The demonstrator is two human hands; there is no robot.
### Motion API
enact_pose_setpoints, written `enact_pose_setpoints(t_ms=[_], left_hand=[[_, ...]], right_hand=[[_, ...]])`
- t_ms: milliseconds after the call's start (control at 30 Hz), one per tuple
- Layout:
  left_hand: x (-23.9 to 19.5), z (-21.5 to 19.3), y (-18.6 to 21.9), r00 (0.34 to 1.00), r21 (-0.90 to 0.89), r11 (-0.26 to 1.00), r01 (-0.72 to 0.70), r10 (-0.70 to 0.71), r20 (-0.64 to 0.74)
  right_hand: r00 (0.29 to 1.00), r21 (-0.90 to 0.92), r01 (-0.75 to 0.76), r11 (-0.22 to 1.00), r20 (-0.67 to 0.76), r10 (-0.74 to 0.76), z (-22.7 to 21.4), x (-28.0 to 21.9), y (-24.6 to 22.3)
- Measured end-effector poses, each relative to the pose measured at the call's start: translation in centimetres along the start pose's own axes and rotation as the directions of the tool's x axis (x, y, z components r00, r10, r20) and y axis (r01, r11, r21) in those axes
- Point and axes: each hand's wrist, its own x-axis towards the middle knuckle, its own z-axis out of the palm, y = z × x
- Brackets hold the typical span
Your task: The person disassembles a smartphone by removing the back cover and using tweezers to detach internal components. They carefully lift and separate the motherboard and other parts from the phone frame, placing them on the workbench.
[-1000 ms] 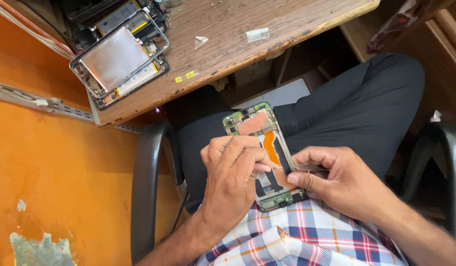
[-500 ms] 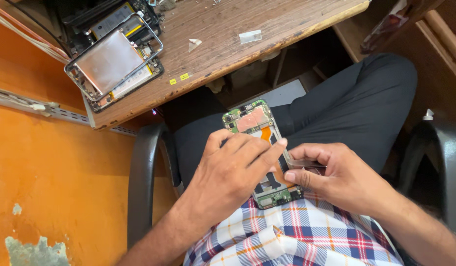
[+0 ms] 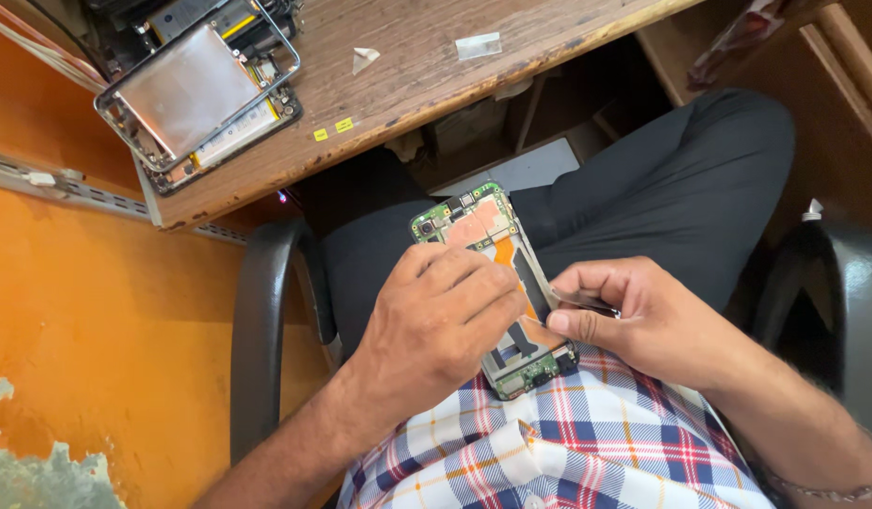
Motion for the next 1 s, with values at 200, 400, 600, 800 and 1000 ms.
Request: enact_pose_setpoints(t_ms=[200, 400, 600, 800, 1000], left_hand=[[-0.1, -0.1, -0.2, 0.997, -0.140, 0.987, 0.077, -0.078, 0.002], [0.3, -0.5, 0.3, 0.995, -0.142, 0.986, 0.086, -0.077, 0.066], [0.7, -0.7, 0.1, 0.995, -0.159, 0.987, 0.033, -0.017, 0.099], [0.5, -0.2, 0.0, 0.992, -0.169, 0.981, 0.097, -0.082, 0.093], [0.3, 0.6, 0.4, 0.995, -0.225, 0.970, 0.095, -0.084, 0.060]], right_hand=[[0.994, 0.013, -0.109, 0.994, -0.018, 0.110, 0.3, -0.2, -0.5], [1.000, -0.051, -0.025, 0.998, 0.003, 0.026, 0.2, 0.0, -0.6], [1.000, -0.022, 0.003, 1.000, 0.030, -0.002, -0.2, 0.0, -0.2], [0.999, -0.025, -0.003, 1.000, 0.054, 0.004, -0.7, -0.2, -0.2], [0.997, 0.006, -0.025, 1.000, 0.078, 0.025, -0.7, -0.3, 0.0]])
